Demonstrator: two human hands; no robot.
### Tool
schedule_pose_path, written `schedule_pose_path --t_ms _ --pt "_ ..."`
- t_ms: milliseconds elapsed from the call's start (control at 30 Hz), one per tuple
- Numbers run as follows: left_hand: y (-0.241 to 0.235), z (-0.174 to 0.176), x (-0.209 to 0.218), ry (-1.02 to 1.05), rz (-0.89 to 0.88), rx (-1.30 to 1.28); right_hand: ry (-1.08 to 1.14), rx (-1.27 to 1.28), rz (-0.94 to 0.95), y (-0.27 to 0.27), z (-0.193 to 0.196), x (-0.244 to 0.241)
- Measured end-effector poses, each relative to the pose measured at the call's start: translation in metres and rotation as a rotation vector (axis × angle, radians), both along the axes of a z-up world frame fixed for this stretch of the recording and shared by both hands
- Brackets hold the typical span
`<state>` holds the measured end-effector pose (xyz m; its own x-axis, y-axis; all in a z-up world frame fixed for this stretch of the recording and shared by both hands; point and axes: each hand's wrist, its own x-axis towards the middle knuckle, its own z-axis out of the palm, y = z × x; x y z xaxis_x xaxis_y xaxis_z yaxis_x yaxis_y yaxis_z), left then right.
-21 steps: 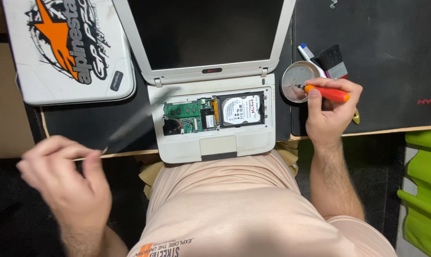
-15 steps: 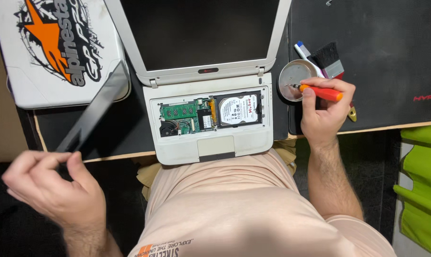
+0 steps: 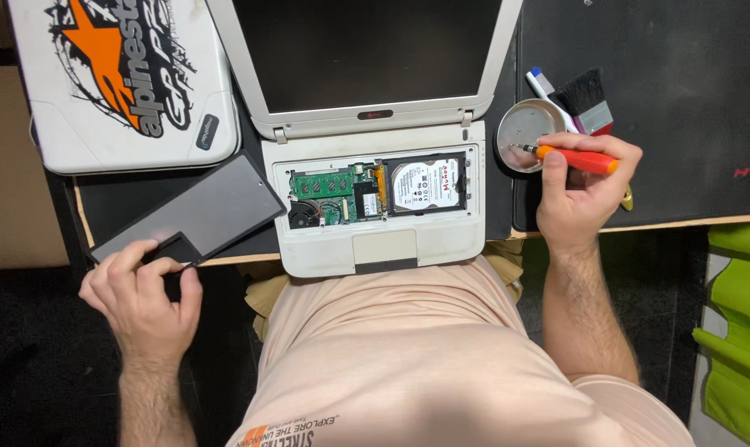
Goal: The person uses a screwdriver to secure internal components inside a white laptop resting on their lap. They then place a metal cover plate over the components and fasten it with screws before closing the laptop lid.
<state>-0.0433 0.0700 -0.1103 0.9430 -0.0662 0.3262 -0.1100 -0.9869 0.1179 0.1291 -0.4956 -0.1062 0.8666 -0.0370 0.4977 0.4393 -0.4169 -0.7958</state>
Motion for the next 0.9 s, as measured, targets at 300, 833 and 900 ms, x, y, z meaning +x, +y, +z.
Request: schedule_pose_path --t_ms 300,833,900 --pt "0.018 -0.006 0.016 -0.008 -0.227 -0.026 0.003 0.108 -0.005 0.009 -0.003 -0.002" --pt "-0.059 0.023 0.083 -0.007 -0.142 -0.140 0.037 0.192 0.094 0.043 -0.001 -0.004" --pt "-0.066 0.032 0.091 0.129 -0.251 -0.139 0.012 0.096 0.077 0.045 0.001 -0.005"
